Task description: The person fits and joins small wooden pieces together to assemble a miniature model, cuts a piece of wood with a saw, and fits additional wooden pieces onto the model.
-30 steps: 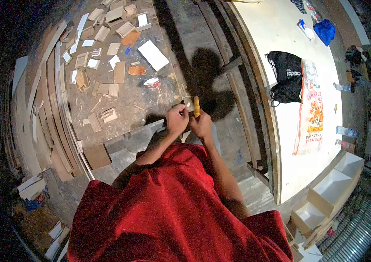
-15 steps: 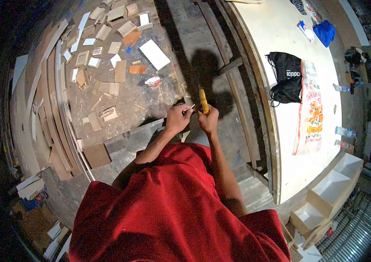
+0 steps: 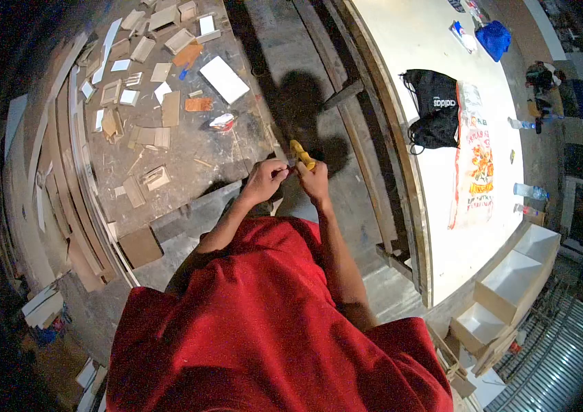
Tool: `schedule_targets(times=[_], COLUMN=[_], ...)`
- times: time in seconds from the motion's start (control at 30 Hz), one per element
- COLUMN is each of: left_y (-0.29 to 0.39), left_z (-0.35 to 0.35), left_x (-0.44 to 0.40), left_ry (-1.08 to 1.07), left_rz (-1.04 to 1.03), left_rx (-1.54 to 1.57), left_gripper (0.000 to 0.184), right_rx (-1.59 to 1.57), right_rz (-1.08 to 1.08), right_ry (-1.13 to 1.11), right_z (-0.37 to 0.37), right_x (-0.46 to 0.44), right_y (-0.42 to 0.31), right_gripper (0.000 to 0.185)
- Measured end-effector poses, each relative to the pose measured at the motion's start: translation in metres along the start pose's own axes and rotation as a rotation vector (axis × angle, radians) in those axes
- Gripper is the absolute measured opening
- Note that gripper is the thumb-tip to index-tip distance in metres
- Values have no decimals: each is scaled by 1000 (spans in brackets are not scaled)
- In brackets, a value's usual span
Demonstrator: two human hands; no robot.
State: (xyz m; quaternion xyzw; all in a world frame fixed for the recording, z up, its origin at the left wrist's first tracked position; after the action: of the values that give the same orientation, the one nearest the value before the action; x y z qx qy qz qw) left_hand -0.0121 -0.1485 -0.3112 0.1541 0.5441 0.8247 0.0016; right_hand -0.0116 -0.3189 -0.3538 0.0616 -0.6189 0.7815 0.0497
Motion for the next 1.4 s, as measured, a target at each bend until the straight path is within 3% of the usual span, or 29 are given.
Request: schedule_targets(times=[0.3, 0.37, 0.4, 0.47, 0.5, 0.57, 0.6, 0.67, 0.77, 0.83, 0.97, 1.4], left_y=[-39, -44, -47, -48, -51, -63, -67, -66, -46, -43, -42, -23], left_z=[5, 7, 7, 16, 24, 31, 32, 33, 42, 39, 28, 23], left_x=[-7, -6, -5, 2, 3, 2, 0, -4, -8, -14, -21, -21], left_ry=[-183, -248, -258, -276, -289, -241, -197, -159, -71, -116, -114, -17], left_rz=[64, 144, 81, 131, 176, 173, 172, 175, 137, 171, 160, 65], left_rx=[43, 96, 251, 249, 241, 221, 195, 170, 140, -84, -132, -196], left_gripper=[19, 19, 19, 18, 18, 19, 19, 19, 18, 17, 18, 14], right_rx=[-7, -138, -136, -241, -448, -54, -52, 389, 116, 102, 3, 109], right_rz=[-70, -142, -146, -192, -106, -308, -309, -218, -79, -98, -74, 40], right_ry=[-62, -35, -36, 164, 179, 9, 8, -61, -114, -128, -144, -224], right_z=[-22, -27, -23, 0, 1, 19, 17, 16, 2, -9, -28, -20], right_x=[1, 3, 2, -2, -2, -3, -5, -8, -12, -13, -13, -23], right_y=[31, 29, 36, 59, 35, 79, 71, 43, 35, -2, -15, -20], right_gripper=[23, 22, 22, 23, 24, 25, 25, 25, 25, 24, 27, 18])
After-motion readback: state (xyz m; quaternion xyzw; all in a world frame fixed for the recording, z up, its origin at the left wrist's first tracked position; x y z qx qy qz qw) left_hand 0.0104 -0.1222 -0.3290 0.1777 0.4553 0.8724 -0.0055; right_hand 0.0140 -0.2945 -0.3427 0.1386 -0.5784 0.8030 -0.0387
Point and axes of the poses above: each hand's wrist, its own x-axis away from the middle knuckle, its own z-axis out of the back of the hand, y = z × x, the point moved 5 cm from there along -x, towards the middle knuckle, and after that the axes turned 12 degrees about z, right-handed, at the moved point
